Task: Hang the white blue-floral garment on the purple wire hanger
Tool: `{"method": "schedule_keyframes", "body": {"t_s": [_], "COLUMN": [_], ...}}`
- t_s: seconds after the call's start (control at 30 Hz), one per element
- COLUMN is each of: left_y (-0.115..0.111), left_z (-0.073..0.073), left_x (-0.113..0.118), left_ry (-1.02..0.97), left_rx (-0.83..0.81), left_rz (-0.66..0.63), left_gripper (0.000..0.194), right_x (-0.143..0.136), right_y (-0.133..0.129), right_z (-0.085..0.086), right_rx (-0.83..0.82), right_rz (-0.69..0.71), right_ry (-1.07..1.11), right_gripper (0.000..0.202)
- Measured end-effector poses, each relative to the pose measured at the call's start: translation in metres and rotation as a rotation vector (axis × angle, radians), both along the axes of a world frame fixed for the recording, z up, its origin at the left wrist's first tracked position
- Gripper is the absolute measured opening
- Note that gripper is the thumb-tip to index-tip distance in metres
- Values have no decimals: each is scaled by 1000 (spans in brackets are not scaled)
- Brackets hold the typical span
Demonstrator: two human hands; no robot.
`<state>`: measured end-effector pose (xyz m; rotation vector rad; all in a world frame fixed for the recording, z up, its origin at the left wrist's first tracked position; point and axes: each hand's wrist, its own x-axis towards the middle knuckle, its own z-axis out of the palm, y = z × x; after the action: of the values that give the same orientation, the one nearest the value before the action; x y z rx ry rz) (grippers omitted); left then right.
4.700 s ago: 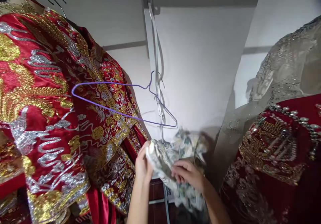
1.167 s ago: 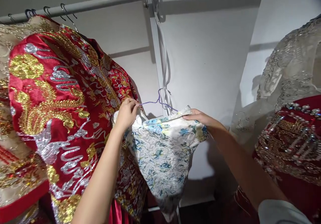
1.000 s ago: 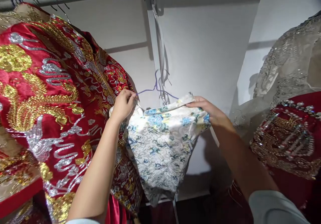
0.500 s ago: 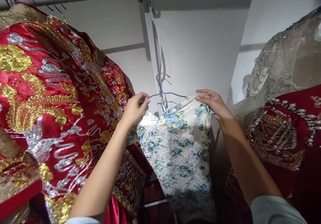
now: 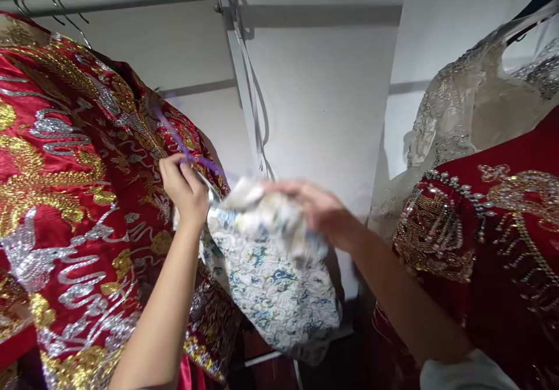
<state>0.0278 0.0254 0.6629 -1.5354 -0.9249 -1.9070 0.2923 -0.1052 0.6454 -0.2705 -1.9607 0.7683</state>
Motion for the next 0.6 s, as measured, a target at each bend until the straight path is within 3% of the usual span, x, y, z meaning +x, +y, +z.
{"method": "schedule_keyframes", "body": {"t_s": [0.07, 0.1, 0.17, 0.27, 0.33, 0.43, 0.5, 0.6], "left_y": [-5, -9, -22, -49, -68, -93, -104, -115], "left_z": [-24, -36, -56, -77, -84, -86, -85, -80], "left_x": [7, 14, 35, 71, 91, 110, 118, 128], "left_ry": [-122, -189, -307, -368, -393, -412, -411, -397], "left_rx": [36, 34, -26, -263, -380, -544, -682, -889], "left_rz": [-131, -229, -463, -745, -924, -1227, -1422, -1653], "left_gripper": [25, 27, 33, 40, 37, 32, 29, 24], "right_x": [-6, -8, -12, -16, -17, -13, -7, 9], "right_y": [-26, -33, -35, -16, -2, 5, 0, -14], "right_z": [-20, -31, -59, -109, -143, -181, -192, -192], "right_rx": [-49, -71, -126, -328, -461, -593, -604, -578], "right_rz": [213, 222, 55, -357, -520, -544, -632, -780], "right_ry": [-134, -151, -87, 87, 123, 267, 485, 699], "right_gripper": [71, 73, 70, 66, 60, 53, 51, 48]}}
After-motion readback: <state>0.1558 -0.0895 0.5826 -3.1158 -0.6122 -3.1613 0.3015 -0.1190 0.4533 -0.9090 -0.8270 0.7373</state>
